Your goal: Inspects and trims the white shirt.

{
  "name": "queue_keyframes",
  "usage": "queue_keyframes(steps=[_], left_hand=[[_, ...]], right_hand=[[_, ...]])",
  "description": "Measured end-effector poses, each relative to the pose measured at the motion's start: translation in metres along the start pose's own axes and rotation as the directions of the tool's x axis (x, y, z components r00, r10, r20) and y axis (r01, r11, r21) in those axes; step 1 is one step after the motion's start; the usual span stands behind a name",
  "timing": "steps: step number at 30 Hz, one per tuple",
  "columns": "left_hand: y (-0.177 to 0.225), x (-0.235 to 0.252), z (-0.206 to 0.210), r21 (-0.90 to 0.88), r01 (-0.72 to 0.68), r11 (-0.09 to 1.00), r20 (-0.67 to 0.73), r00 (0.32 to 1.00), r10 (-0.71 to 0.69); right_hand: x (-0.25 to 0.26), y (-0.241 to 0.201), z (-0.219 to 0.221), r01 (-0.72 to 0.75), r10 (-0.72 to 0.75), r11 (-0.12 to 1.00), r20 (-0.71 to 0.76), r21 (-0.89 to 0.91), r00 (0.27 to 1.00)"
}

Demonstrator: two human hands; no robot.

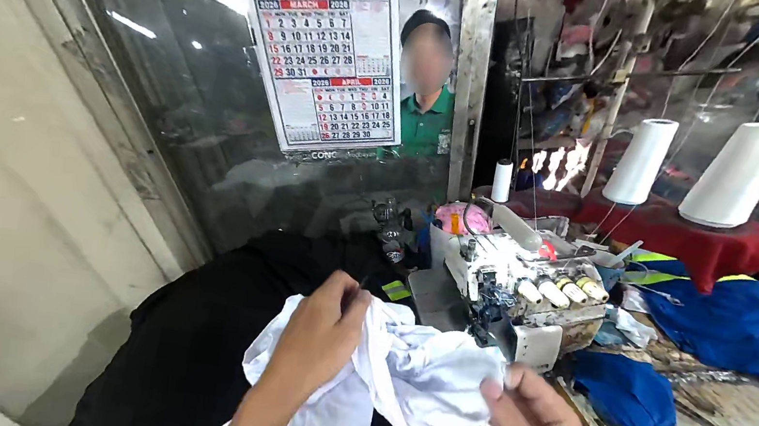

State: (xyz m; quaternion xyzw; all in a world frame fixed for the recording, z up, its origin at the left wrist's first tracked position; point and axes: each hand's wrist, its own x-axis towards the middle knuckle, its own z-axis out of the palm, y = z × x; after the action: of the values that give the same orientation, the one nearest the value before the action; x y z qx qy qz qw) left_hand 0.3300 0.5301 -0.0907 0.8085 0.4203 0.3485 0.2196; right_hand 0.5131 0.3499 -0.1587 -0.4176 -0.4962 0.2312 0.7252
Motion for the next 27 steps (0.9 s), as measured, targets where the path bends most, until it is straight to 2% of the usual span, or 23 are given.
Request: queue_keyframes(steps=[2,3,5,6,7,9,11,13,14,15,16,18,20,21,23,24,25,27], left_hand=[[0.023,0.0,-0.021,-0.097,-0.023,0.995,-0.031,0.999,0.02],[0.034,0.0,-0.03,-0.153,-0.032,0.988,-0.044,0.999,0.026],[0.055,-0.004,-0.045,-0.286,-0.034,0.958,-0.059,0.998,0.018],[0.064,-0.005,-0.052,-0.355,-0.027,0.934,-0.062,0.998,0.006],[0.072,-0.007,-0.057,-0.406,-0.029,0.913,-0.071,0.997,0.0],[0.079,-0.007,-0.064,-0.461,-0.068,0.885,-0.112,0.994,0.019],[0.08,-0.003,-0.066,-0.485,-0.104,0.868,-0.129,0.991,0.046],[0.08,-0.002,-0.064,-0.495,-0.06,0.867,-0.018,0.998,0.059],[0.081,-0.002,-0.06,-0.489,-0.009,0.872,0.075,0.996,0.052],[0.08,-0.002,-0.056,-0.471,0.013,0.882,0.137,0.989,0.058],[0.078,-0.005,-0.055,-0.427,-0.026,0.904,0.139,0.986,0.093],[0.068,-0.02,-0.058,-0.244,-0.222,0.944,-0.01,0.974,0.227],[0.053,-0.05,-0.048,-0.207,-0.377,0.903,-0.231,0.915,0.33],[0.048,-0.07,-0.035,-0.218,-0.407,0.887,-0.274,0.898,0.345],[0.042,-0.105,-0.005,-0.218,-0.404,0.888,-0.199,0.91,0.365],[0.036,-0.113,0.006,-0.156,-0.403,0.902,-0.155,0.912,0.381],[0.03,-0.115,0.009,-0.108,-0.405,0.908,-0.15,0.909,0.388],[0.02,-0.11,-0.01,-0.098,-0.39,0.916,-0.205,0.908,0.365]], right_hand=[[0.011,-0.004,0.016,0.129,-0.13,0.991,0.098,0.023,0.987],[0.015,-0.006,0.027,0.176,-0.165,0.983,0.188,-0.043,0.968],[0.018,-0.012,0.05,0.159,-0.038,0.919,0.319,-0.361,0.947],[0.021,-0.01,0.06,0.14,0.039,0.855,0.331,-0.499,0.943],[0.027,-0.004,0.067,0.127,0.051,0.828,0.3,-0.546,0.953],[0.04,0.006,0.072,0.089,0.009,0.889,0.211,-0.449,0.977],[0.046,-0.004,0.067,0.036,0.018,0.983,0.287,-0.18,0.958],[0.045,-0.032,0.065,-0.098,0.065,0.993,0.415,0.058,0.908],[0.045,-0.046,0.065,-0.178,0.113,0.978,0.43,0.113,0.896],[0.047,-0.057,0.064,-0.262,0.181,0.952,0.401,0.156,0.898],[0.05,-0.063,0.061,-0.336,0.257,0.92,0.337,0.2,0.906],[0.057,-0.064,0.045,-0.396,0.34,0.868,0.221,0.301,0.914],[0.059,-0.063,0.026,-0.405,0.368,0.825,0.167,0.394,0.914],[0.057,-0.063,0.02,-0.42,0.381,0.81,0.177,0.409,0.908],[0.051,-0.06,0.014,-0.47,0.379,0.794,0.291,0.385,0.879],[0.05,-0.058,0.013,-0.473,0.364,0.803,0.33,0.362,0.871],[0.05,-0.056,0.012,-0.459,0.357,0.817,0.32,0.349,0.878],[0.054,-0.054,0.009,-0.406,0.367,0.809,0.174,0.425,0.914]])
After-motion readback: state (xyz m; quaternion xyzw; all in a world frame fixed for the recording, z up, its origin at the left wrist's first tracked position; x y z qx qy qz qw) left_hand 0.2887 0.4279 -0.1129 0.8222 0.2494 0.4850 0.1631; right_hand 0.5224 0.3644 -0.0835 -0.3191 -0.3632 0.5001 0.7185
